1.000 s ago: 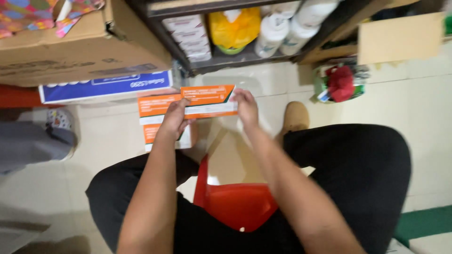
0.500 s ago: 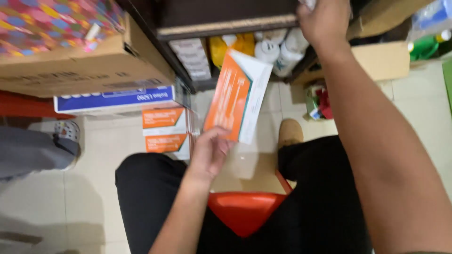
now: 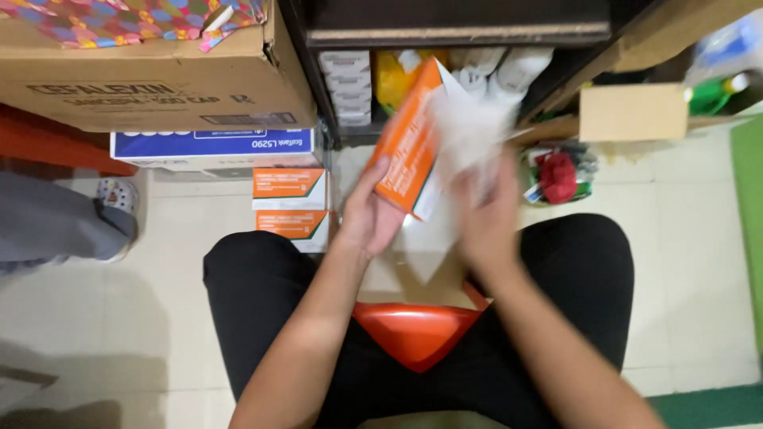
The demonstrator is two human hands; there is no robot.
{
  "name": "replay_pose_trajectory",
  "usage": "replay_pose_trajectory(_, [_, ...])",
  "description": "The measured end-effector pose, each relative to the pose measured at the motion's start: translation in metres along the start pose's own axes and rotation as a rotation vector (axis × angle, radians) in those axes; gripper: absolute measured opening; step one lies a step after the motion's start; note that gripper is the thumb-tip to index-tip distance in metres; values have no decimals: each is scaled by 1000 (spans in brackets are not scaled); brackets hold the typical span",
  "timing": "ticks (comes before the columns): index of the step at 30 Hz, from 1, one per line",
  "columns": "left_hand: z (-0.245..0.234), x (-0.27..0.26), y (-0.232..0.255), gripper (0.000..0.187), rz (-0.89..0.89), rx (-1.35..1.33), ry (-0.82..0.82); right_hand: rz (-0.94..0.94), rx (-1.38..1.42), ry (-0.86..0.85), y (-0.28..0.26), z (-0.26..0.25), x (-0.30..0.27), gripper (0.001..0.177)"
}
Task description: The person sits on a small red stool and wipes the surfaces of several small orange and white boxes using a white cloth. They pick up each box from a stack on the floor, clean it thoroughly, and then place it onto a nearby shelf.
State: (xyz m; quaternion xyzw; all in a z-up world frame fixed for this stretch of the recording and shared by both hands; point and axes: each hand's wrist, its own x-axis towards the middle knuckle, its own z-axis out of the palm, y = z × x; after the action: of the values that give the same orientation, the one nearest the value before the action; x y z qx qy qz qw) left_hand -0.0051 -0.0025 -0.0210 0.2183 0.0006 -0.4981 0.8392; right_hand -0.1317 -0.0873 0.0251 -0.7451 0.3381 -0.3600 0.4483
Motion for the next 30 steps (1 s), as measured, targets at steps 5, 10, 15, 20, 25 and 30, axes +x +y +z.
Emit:
replay_pose_trajectory(5, [5, -12, -4, 68, -154, -64, 170, -288, -345, -293, -1, 23, -19, 53])
replay_pose_trajectory(10, [-23, -2, -15, 58, -128, -68, 163, -346, -367, -183, 23, 33, 9, 64])
replay_pose_trajectory(15, [-51, 4, -34, 42, -186, -122, 215, -632, -118, -204, 11, 38, 11, 62])
replay_pose_trajectory(20, [-65, 10, -33, 44, -143, -190, 236, -558, -197, -424, 22, 35, -1, 65])
replay_pose_trajectory(25, [9, -12, -11, 47, -102, -133, 178, -354, -27, -287, 36, 28, 22, 55])
replay_pose_trajectory(30, [-61, 6, -50, 49, -110, -207, 252, -242, 6, -435, 28, 35, 7, 88])
